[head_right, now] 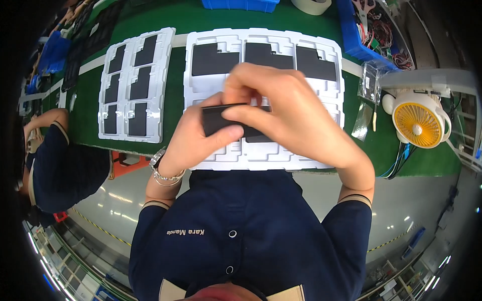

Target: The person assembles small rectangular electronic components by hand, placing them into white plastic trays.

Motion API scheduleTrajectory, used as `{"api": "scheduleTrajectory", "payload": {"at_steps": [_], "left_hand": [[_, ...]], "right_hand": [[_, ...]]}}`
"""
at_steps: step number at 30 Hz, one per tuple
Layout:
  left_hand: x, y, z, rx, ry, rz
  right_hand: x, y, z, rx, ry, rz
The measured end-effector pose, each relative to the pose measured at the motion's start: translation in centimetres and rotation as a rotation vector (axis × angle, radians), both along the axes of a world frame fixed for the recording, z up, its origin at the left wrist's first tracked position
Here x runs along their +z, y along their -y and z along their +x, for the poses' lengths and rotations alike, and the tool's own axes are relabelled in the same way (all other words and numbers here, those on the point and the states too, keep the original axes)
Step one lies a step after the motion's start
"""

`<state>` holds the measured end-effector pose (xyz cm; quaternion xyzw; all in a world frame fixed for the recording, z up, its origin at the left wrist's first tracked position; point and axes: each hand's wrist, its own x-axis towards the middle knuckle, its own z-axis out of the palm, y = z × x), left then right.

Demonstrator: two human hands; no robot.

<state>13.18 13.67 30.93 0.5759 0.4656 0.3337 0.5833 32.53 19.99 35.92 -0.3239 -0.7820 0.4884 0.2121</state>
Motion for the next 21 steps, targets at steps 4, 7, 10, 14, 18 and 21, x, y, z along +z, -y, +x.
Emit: {"api": "scheduleTrajectory", "payload": {"at_steps": [4, 7, 10, 14, 18, 21], "left_hand": [[-1.3, -0.3, -0.7, 0.262, 0.080, 0.126], [-1.5, -0.1, -1.3, 0.308, 0.121, 0.080], [-1.8, -0.1, -1.4, 0.313, 0.156, 0.030], [-1.9, 0.0, -1.2, 0.286, 0.133, 0.058], [-1.7, 0.0, -1.1, 0.256, 0.139, 0.044], [-1.8, 0.1, -1.0, 0.287, 0.103, 0.073]], "right_hand": [[-1.6, -0.8, -0.9, -0.169, -0.167, -0.038], [-3.5, -0.9, -0.5, -0.186, -0.188, -0.088], [-4.0, -0.5, -0.6, -0.139, -0.184, -0.139], [-3.9, -0.4, -0.9, -0.062, -0.048, -0.143], [-4.4, 0.0, -1.2, -0.119, -0.107, -0.156], [-4.6, 0.3, -1.4, -0.129, -0.126, -0.149]]}}
